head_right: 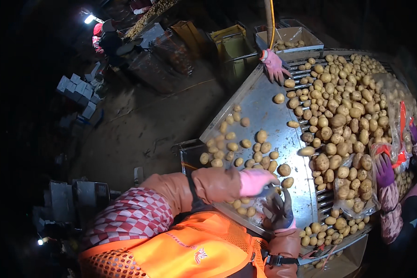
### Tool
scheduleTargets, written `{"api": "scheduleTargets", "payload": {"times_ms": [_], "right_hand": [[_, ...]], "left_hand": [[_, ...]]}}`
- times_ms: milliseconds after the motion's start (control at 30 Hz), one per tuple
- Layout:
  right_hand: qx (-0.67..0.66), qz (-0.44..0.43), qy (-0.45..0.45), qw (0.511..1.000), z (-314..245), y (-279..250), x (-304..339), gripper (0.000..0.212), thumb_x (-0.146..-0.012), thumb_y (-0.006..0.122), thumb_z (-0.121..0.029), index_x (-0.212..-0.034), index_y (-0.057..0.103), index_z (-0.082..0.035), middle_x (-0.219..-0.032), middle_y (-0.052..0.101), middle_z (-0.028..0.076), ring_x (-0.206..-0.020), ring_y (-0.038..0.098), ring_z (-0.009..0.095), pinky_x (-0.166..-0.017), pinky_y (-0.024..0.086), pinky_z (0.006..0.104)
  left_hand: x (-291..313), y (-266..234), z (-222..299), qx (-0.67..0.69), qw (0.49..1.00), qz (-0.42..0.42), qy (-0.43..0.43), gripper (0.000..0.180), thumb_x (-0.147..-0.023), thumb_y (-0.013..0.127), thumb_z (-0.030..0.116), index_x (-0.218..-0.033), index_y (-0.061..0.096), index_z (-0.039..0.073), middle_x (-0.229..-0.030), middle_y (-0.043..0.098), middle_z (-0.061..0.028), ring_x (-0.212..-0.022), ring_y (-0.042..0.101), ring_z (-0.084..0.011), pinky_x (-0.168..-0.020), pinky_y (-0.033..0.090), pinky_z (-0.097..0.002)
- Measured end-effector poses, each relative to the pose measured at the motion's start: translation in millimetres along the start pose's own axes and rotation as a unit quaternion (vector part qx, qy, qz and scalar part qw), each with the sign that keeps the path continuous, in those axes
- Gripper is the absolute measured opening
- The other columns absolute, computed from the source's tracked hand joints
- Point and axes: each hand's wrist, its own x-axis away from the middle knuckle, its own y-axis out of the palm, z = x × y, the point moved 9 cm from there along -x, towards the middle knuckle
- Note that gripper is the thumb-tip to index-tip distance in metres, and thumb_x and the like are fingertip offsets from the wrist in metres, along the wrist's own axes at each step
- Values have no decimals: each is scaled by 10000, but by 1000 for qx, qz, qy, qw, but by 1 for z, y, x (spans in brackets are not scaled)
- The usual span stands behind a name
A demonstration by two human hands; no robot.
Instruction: Sorting potatoes on a vibrating sorting table in an agricultural processing facility.
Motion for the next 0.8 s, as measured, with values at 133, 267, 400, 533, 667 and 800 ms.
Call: {"api": "scheduleTargets", "payload": {"times_ms": [133,267,400,533,667,800], "right_hand": [[122,-103,-121,980,-7,-47,-38,402,-1014,535,-296,-1379,541,-128,-994,566,6,-785,534,172,-655,496,317],[24,74,-79,994,15,-116,-20,261,-992,582,-244,-1223,632,-131,-919,606,30,-690,560,188,-590,496,322],[-205,104,-1,973,14,-112,-3,272,-924,640,-437,-986,689,-177,-778,669,56,-647,630,244,-535,522,390],[-108,-6,-87,990,-15,-70,37,302,-959,598,-321,-1146,672,-97,-945,698,85,-804,629,192,-596,507,309],[24,-17,-216,976,-35,-91,116,320,-940,576,-141,-1240,624,-41,-985,688,55,-829,581,117,-662,462,239],[115,74,-96,986,3,-142,198,331,-899,546,-79,-1218,623,-37,-787,530,-47,-679,486,42,-528,338,180]], "left_hand": [[-51,-19,-4,-174,983,19,-62,461,-803,724,223,-1251,639,155,-1270,626,-173,-1167,601,-359,-971,478,-473],[-46,0,-45,-276,958,-35,-68,546,-741,697,89,-1274,617,176,-1212,614,-152,-1174,595,-342,-972,492,-488],[30,13,-117,-258,958,-21,-123,441,-836,583,132,-1272,632,80,-1251,622,-219,-1204,571,-390,-1062,441,-460],[67,2,-123,-252,945,184,-95,421,-899,614,267,-1247,635,32,-1429,485,-276,-1288,483,-445,-1102,378,-481],[38,14,-109,-252,943,207,-60,410,-941,602,327,-1216,652,26,-1444,468,-265,-1266,492,-451,-1066,401,-484],[35,22,-110,-256,946,187,-67,398,-948,595,310,-1235,647,38,-1440,479,-242,-1260,498,-441,-1052,413,-477]]}}
